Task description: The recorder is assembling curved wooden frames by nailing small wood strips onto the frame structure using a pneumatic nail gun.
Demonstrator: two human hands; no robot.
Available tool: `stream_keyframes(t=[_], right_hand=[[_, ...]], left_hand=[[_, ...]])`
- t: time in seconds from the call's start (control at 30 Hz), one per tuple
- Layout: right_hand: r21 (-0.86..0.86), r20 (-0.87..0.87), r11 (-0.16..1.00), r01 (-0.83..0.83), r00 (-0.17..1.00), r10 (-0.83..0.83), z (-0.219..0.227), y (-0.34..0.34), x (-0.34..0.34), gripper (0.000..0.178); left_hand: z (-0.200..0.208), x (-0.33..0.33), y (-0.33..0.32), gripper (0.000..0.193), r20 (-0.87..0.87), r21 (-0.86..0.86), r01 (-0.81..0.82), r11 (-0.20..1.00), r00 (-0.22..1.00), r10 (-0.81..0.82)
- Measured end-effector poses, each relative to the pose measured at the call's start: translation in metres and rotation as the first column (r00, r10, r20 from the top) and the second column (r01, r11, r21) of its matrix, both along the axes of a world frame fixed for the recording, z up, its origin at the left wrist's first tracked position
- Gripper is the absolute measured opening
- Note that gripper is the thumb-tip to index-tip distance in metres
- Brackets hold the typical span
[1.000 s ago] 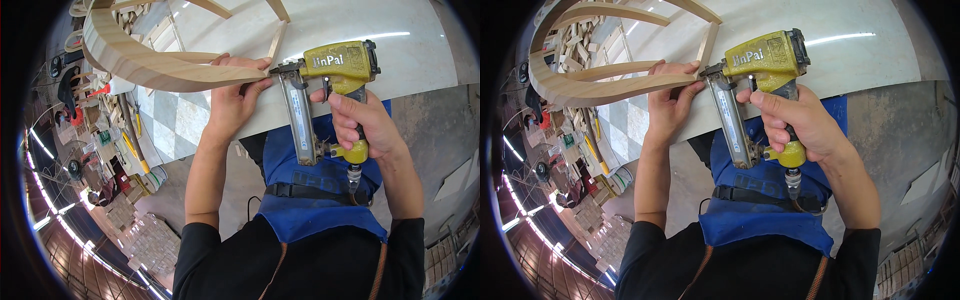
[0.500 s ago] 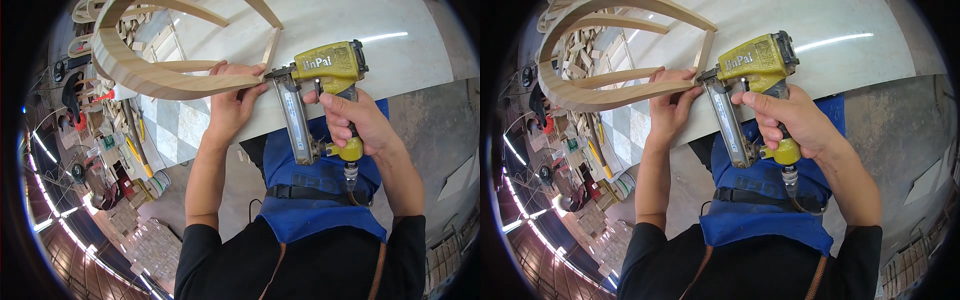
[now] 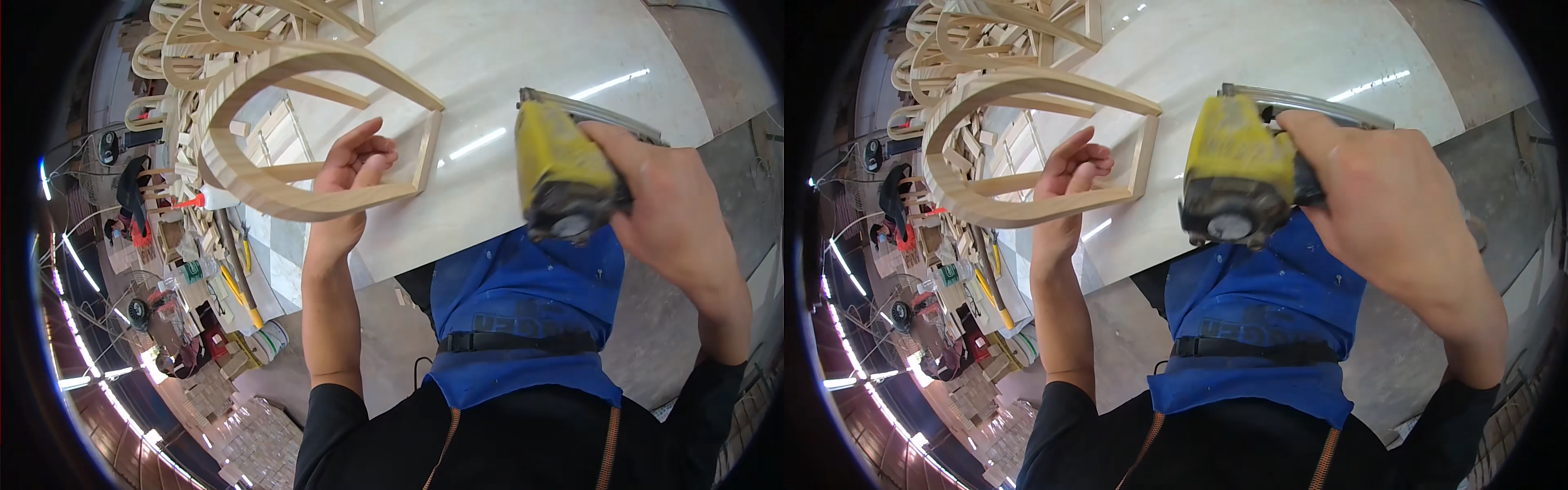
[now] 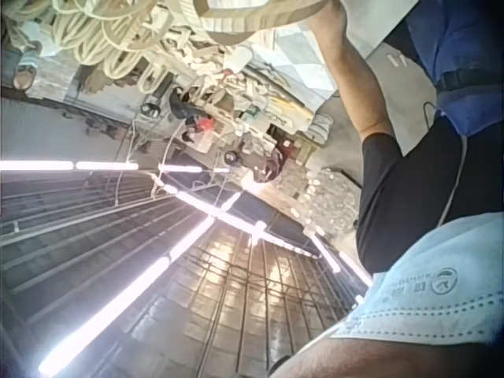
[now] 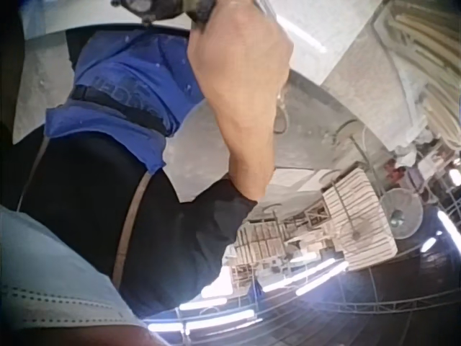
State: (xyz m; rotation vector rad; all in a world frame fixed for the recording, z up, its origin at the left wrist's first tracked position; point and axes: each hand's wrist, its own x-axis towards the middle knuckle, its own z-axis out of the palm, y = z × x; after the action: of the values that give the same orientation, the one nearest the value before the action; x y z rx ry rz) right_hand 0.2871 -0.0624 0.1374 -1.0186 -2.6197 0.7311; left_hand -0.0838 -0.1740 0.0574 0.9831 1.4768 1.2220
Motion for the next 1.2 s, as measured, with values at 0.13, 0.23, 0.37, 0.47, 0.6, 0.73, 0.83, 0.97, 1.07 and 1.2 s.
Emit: stream_keyframes(t=[0.13, 0.23, 0.37, 0.47, 0.6, 0.73, 0.83, 0.97, 1.07, 1.2], right_hand=[[0.358, 0.287, 0.926, -0.122, 0.958, 0.015, -0.039, 0.01, -0.012, 0.052], [0.443, 0.269, 0.879, -0.178, 0.961, 0.059, -0.065, 0.023, -0.018, 0.044], [0.531, 0.26, 0.812, -0.244, 0.958, 0.118, -0.085, 0.042, -0.021, 0.038], [0.556, 0.286, 0.775, -0.301, 0.944, 0.162, -0.095, 0.053, -0.022, 0.039], [0.545, 0.291, 0.768, -0.336, 0.935, 0.203, -0.107, 0.065, -0.027, 0.042], [0.537, 0.29, 0.761, -0.364, 0.927, 0.239, -0.114, 0.075, -0.029, 0.043], [0.533, 0.285, 0.756, -0.38, 0.922, 0.262, -0.118, 0.082, -0.03, 0.043], [0.538, 0.256, 0.745, -0.396, 0.918, 0.303, -0.122, 0.087, -0.028, 0.042], [0.54, 0.252, 0.741, -0.399, 0.917, 0.31, -0.125, 0.089, -0.028, 0.042], [0.548, 0.257, 0.728, -0.412, 0.911, 0.322, -0.125, 0.093, -0.028, 0.041]], left_hand=[[-0.003, 0.009, 0.051, 0.058, -0.13, -0.05, 0.099, 0.994, 0.986, -0.105], [-0.01, 0.028, 0.082, 0.055, -0.186, -0.039, 0.093, 0.995, 0.978, -0.098], [-0.022, 0.041, 0.107, 0.048, -0.231, -0.036, 0.093, 0.995, 0.968, -0.099], [-0.033, 0.043, 0.118, 0.037, -0.196, -0.048, 0.099, 0.994, 0.975, -0.107], [-0.041, 0.043, 0.125, 0.029, -0.241, -0.023, 0.094, 0.995, 0.966, -0.097], [-0.045, 0.047, 0.13, 0.025, -0.284, -0.014, 0.066, 0.998, 0.957, -0.068], [-0.046, 0.052, 0.132, 0.024, -0.313, -0.014, 0.04, 0.999, 0.949, -0.043], [-0.046, 0.058, 0.133, 0.02, -0.447, 0.024, 0.035, 0.999, 0.894, -0.021], [-0.048, 0.06, 0.134, 0.019, -0.436, 0.031, 0.027, 0.999, 0.9, -0.011], [-0.05, 0.06, 0.136, 0.018, -0.441, 0.045, 0.03, 0.999, 0.897, -0.007]])
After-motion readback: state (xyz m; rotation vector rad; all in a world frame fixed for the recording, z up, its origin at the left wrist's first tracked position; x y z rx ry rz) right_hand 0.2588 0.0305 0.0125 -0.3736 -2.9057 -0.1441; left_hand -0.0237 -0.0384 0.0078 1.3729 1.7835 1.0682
